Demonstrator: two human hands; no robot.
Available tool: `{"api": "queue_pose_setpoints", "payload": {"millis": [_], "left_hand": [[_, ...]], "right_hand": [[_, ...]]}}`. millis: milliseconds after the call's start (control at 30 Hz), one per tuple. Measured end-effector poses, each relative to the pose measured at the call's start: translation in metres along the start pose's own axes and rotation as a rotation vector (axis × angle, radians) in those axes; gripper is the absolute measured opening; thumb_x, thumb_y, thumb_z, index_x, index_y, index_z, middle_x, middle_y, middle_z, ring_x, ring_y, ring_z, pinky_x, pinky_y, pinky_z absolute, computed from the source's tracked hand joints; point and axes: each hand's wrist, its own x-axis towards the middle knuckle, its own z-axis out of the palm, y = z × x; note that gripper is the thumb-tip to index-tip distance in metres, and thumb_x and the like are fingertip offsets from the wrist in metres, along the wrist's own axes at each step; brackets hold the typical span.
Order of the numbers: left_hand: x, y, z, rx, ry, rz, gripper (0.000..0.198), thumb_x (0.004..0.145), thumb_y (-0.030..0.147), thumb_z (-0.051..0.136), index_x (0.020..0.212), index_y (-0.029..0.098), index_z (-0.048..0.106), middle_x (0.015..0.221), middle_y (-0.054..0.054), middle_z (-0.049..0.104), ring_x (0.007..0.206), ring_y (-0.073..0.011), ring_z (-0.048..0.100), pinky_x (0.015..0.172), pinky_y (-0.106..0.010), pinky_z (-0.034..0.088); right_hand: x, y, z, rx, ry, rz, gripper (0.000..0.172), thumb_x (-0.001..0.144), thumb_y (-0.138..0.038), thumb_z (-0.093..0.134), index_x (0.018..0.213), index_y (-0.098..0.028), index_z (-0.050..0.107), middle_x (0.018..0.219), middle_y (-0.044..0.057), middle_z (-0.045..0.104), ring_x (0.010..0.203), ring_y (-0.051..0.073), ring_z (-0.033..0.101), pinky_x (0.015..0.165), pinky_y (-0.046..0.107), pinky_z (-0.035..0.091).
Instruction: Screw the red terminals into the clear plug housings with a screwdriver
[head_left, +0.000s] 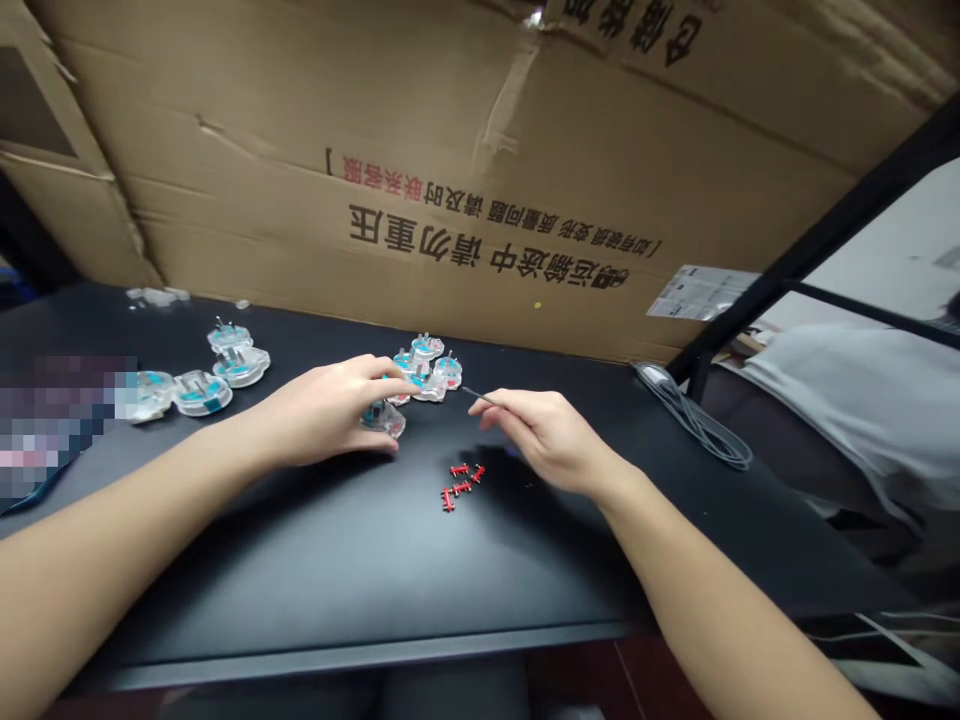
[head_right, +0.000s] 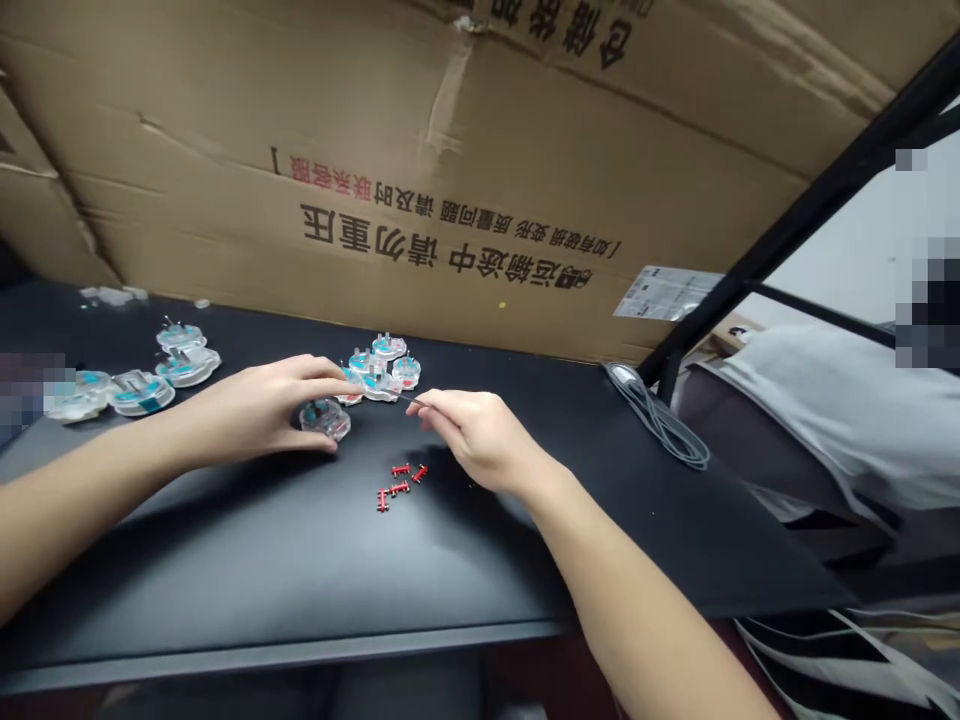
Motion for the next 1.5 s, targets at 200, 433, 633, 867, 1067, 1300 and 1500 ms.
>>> {"api": "queue_pose_setpoints", "payload": {"millis": [200, 433, 633, 867, 1067, 1300, 1500], "left_hand": [[0.006, -0.004, 0.008, -0.075, 0.037, 0.066, 0.032, 0.095, 0.031, 0.053, 0.124, 0.023, 0.065, 0.128, -0.01, 0.062, 0.112, -0.024, 0.063, 0.096, -0.034, 0.051], [0.009, -0.004, 0.006, -0.006, 0.246, -0.071, 0.042, 0.092, 0.034, 0.053, 0.132, 0.021, 0.057, 0.137, -0.014, 0.053, 0.126, -0.0275, 0.054, 0.108, -0.042, 0.046], [-0.009, -0.04, -0.021, 0.244, 0.186, -0.291, 0.028, 0.087, 0.034, 0.052, 0.103, 0.021, 0.071, 0.116, -0.012, 0.066, 0.11, -0.032, 0.064, 0.093, -0.044, 0.051], [-0.036, -0.095, -0.033, 0.353, 0.112, -0.569, 0.037, 0.078, 0.048, 0.062, 0.084, 0.013, 0.07, 0.074, -0.009, 0.071, 0.078, -0.0266, 0.069, 0.07, -0.036, 0.048], [-0.014, -0.055, -0.026, 0.203, -0.11, -0.343, 0.037, 0.083, 0.031, 0.052, 0.113, 0.02, 0.071, 0.119, -0.012, 0.072, 0.107, -0.0293, 0.068, 0.09, -0.036, 0.051], [-0.002, -0.03, -0.025, 0.129, -0.269, -0.323, 0.046, 0.088, 0.042, 0.047, 0.118, 0.015, 0.068, 0.122, -0.017, 0.071, 0.111, -0.034, 0.066, 0.093, -0.04, 0.05], [0.013, 0.009, -0.06, -0.092, -0.252, -0.194, 0.038, 0.087, 0.047, 0.057, 0.114, 0.024, 0.07, 0.114, -0.004, 0.075, 0.1, -0.026, 0.069, 0.081, -0.03, 0.051]], "right_hand": [[0.018, -0.007, -0.004, -0.094, -0.276, -0.082, 0.015, 0.09, -0.026, 0.065, 0.095, -0.018, 0.076, 0.09, 0.005, 0.072, 0.077, 0.015, 0.064, 0.07, 0.025, 0.045], [0.026, -0.008, 0.008, -0.088, -0.485, -0.108, 0.012, 0.087, -0.023, 0.067, 0.087, -0.02, 0.078, 0.084, 0.004, 0.076, 0.075, 0.015, 0.066, 0.07, 0.025, 0.043], [0.032, -0.007, 0.011, -0.163, -0.512, -0.112, 0.009, 0.085, -0.022, 0.067, 0.085, -0.022, 0.075, 0.083, 0.002, 0.075, 0.073, 0.015, 0.065, 0.067, 0.026, 0.041], [0.024, -0.002, 0.018, -0.075, -0.425, -0.134, 0.008, 0.085, -0.018, 0.063, 0.086, -0.019, 0.071, 0.088, 0.003, 0.071, 0.078, 0.014, 0.061, 0.07, 0.025, 0.042], [0.017, 0.001, 0.019, -0.024, -0.357, -0.15, 0.005, 0.084, -0.014, 0.064, 0.084, -0.017, 0.067, 0.086, 0.002, 0.067, 0.076, 0.013, 0.058, 0.068, 0.024, 0.043], [0.016, -0.001, 0.019, -0.036, -0.162, -0.26, 0.007, 0.084, -0.012, 0.063, 0.085, -0.018, 0.067, 0.093, 0.004, 0.071, 0.076, 0.014, 0.063, 0.069, 0.024, 0.047], [0.01, -0.013, 0.017, -0.063, 0.092, -0.424, 0.01, 0.082, -0.012, 0.062, 0.08, -0.021, 0.067, 0.132, 0.007, 0.068, 0.107, 0.02, 0.071, 0.086, 0.029, 0.055]]}}
